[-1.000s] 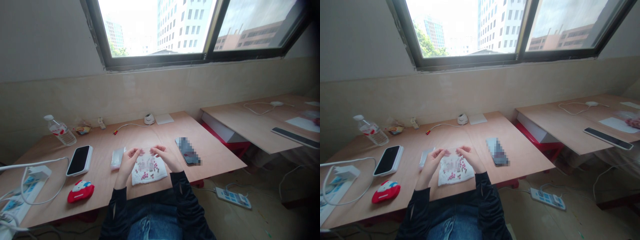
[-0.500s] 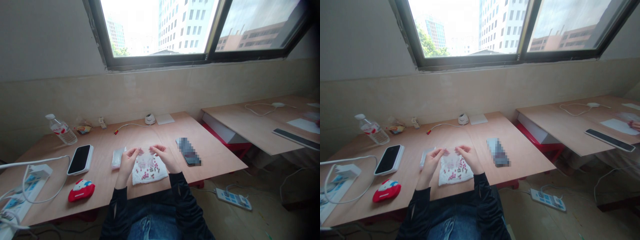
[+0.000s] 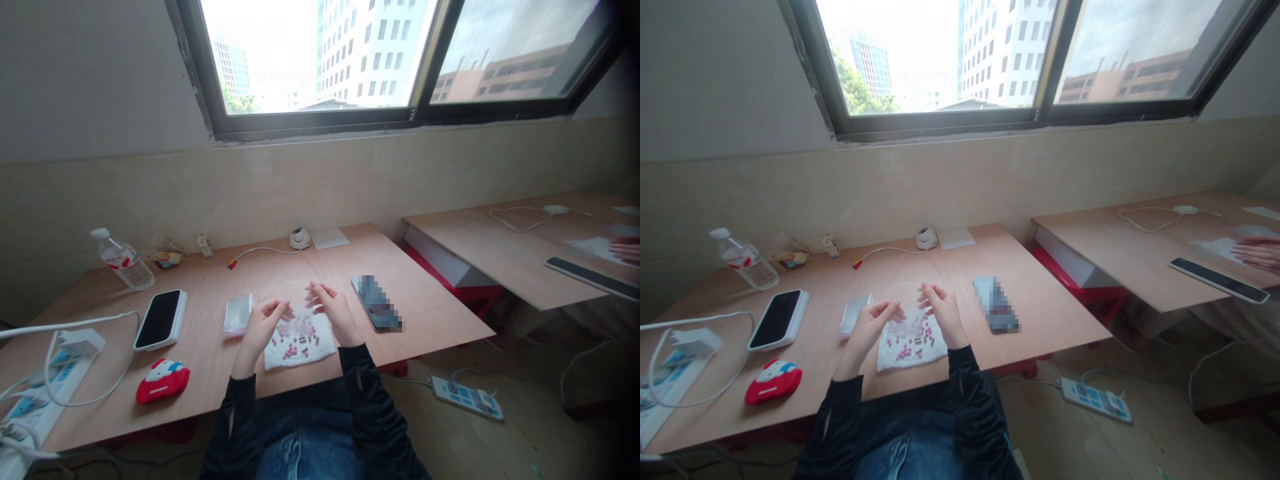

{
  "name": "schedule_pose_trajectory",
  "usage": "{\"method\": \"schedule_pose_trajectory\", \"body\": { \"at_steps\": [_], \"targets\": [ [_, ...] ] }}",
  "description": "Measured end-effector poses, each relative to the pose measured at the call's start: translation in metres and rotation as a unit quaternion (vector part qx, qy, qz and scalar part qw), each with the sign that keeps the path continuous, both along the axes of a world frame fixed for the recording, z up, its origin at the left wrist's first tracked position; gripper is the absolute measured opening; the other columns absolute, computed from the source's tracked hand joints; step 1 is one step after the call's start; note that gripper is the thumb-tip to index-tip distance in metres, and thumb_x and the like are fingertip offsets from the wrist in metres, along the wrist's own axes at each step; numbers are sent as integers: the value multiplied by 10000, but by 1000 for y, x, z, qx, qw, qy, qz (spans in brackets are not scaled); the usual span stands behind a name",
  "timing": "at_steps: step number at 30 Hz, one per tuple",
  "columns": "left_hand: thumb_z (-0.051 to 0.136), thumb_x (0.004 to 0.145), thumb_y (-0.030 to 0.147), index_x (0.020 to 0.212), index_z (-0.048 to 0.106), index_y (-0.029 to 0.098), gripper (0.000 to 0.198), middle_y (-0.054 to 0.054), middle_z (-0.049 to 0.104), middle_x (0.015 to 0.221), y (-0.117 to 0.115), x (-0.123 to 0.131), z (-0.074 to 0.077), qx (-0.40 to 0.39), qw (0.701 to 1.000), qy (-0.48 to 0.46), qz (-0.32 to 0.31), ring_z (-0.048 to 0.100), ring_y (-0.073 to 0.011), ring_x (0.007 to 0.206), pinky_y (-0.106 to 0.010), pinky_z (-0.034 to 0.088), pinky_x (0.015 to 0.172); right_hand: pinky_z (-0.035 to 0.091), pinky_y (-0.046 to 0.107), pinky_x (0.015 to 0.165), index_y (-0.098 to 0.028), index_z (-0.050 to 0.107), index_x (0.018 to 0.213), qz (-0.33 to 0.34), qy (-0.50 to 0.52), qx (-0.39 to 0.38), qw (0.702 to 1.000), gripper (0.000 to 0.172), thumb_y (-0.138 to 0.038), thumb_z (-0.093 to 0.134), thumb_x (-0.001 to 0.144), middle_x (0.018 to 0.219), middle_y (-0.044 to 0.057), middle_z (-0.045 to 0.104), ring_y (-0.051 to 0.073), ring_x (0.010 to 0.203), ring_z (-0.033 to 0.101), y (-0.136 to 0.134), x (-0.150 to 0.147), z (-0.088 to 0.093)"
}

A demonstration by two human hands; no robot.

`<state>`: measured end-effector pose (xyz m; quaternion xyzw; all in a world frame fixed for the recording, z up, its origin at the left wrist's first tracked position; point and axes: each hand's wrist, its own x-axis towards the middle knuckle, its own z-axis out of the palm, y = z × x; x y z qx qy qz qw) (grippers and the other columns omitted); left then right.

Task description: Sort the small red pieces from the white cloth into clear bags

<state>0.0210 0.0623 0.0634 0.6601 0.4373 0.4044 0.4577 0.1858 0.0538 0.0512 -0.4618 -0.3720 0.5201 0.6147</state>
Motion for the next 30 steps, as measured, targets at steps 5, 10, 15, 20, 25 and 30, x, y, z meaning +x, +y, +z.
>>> {"method": "schedule_pose_trajectory", "body": {
  "at_steps": [5, 10, 15, 20, 25, 30],
  "targets": [
    [552, 804, 424, 619, 640, 139, 351, -37, 641, 627, 1, 0, 1, 16, 1000, -4, 24, 586, -157, 646, -252, 443, 641, 397, 213, 511, -155, 640, 767, 56, -22, -3, 998, 331, -476, 662, 691, 726, 24, 624, 114, 606, 561, -3, 2, 0],
    [542, 809, 436, 624, 632, 140, 361, -39, 633, 634, 1, 0, 2, 21, 999, -5, 34, 576, -158, 648, -256, 437, 643, 400, 225, 526, -152, 642, 728, 39, -26, 2, 999, 318, -464, 675, 675, 676, 25, 611, 122, 606, 550, -2, 0, 0],
    [542, 805, 463, 604, 566, 151, 372, 15, 524, 558, -1, -2, -3, -17, 1000, 8, -18, 485, -115, 528, -221, 351, 498, 386, 219, 498, -153, 635, 757, 2, -15, 7, 1000, 363, -508, 651, 685, 670, 28, 597, 124, 591, 545, 1, 0, -2],
    [574, 775, 473, 555, 468, 162, 395, 59, 393, 496, 0, -3, -7, -43, 999, 3, -32, 379, -79, 450, -203, 259, 439, 378, 211, 488, -160, 619, 752, 29, -25, 1, 999, 382, -540, 619, 710, 688, 18, 585, 116, 596, 539, -1, 3, 0],
    [561, 787, 468, 553, 456, 161, 400, 48, 403, 524, 2, -4, -4, -2, 1000, -2, 1, 391, -87, 497, -207, 297, 485, 384, 225, 515, -161, 601, 675, 155, -83, 2, 984, 388, -542, 590, 746, 647, 7, 576, 113, 587, 534, -8, 7, 3],
    [540, 806, 463, 555, 464, 162, 400, 40, 411, 526, 3, -5, -3, 11, 1000, 6, 15, 400, -93, 507, -209, 304, 495, 394, 243, 570, -163, 566, 592, 195, -111, 34, 974, 410, -543, 598, 743, 576, -4, 562, 115, 573, 527, -9, 12, 1]
  ]
}}
